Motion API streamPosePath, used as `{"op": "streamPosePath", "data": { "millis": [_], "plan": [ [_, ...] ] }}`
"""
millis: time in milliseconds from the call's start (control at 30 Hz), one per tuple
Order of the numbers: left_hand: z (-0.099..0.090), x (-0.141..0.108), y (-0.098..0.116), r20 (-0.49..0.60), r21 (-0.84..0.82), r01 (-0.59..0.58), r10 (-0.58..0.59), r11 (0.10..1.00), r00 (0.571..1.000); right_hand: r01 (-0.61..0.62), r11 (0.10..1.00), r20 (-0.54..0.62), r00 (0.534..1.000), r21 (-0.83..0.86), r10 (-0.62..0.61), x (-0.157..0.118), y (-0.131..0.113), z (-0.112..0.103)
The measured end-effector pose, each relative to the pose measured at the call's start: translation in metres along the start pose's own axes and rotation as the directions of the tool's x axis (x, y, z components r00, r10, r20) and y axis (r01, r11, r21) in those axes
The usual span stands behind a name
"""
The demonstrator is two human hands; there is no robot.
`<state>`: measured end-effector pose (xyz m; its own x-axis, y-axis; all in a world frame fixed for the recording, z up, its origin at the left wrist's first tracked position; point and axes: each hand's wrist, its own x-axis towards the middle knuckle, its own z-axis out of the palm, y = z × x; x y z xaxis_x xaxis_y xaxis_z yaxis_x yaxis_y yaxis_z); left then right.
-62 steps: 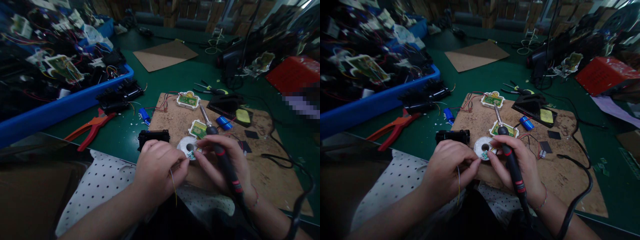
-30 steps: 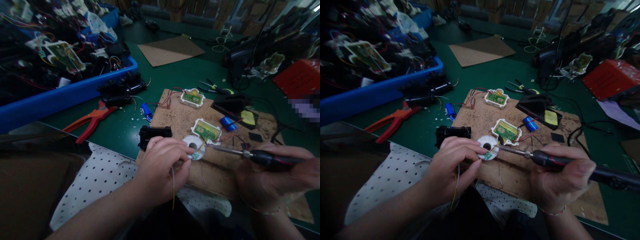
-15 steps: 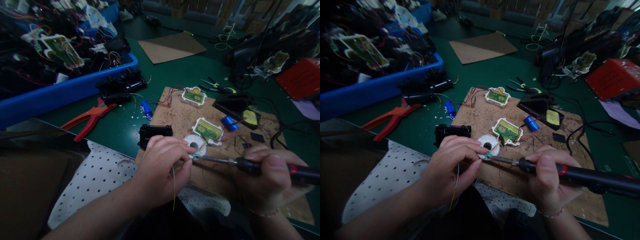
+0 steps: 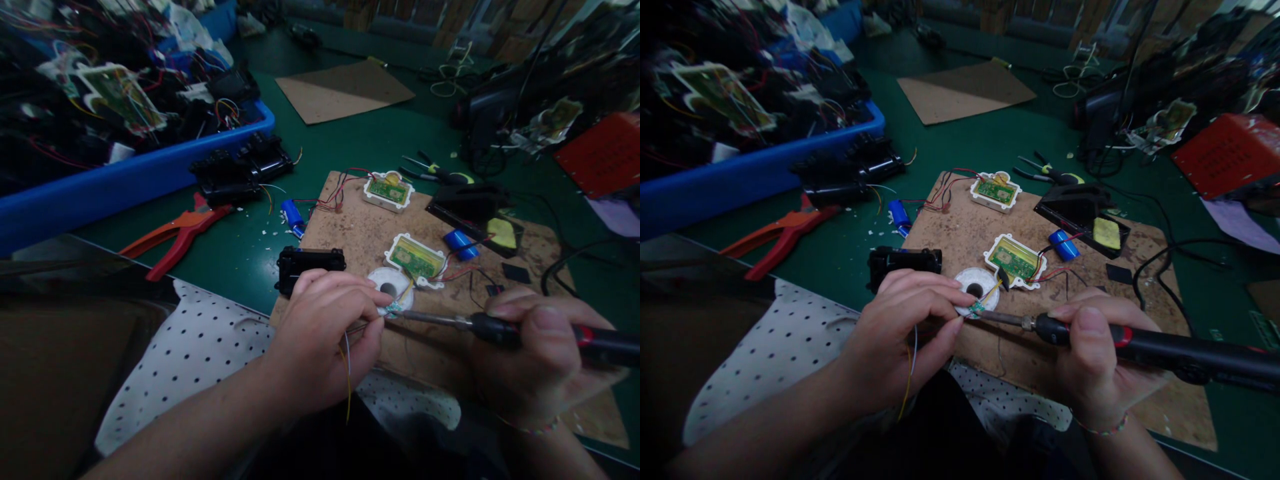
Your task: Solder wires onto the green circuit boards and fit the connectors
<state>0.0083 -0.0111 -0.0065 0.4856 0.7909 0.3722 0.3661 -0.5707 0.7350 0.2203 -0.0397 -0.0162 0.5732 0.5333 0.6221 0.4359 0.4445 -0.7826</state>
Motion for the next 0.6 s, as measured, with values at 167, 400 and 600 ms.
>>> {"op": "streamPosePath", "data": {
  "millis": [167,400,600],
  "plan": [
    [0.001,0.0,0.0,0.012,0.008,0.014,-0.014,1.0,1.0,0.064,0.998,-0.017,0.998,-0.011,-0.064,0.001,0.001,0.006],
    [0.002,0.0,-0.001,0.013,0.011,0.007,-0.008,1.0,1.0,0.036,0.999,-0.015,0.999,-0.018,-0.036,-0.002,-0.002,0.002],
    [0.001,0.0,-0.002,0.015,0.01,0.003,-0.003,1.0,1.0,0.045,0.998,0.026,0.999,-0.032,-0.044,0.002,0.005,-0.012]
  ]
}}
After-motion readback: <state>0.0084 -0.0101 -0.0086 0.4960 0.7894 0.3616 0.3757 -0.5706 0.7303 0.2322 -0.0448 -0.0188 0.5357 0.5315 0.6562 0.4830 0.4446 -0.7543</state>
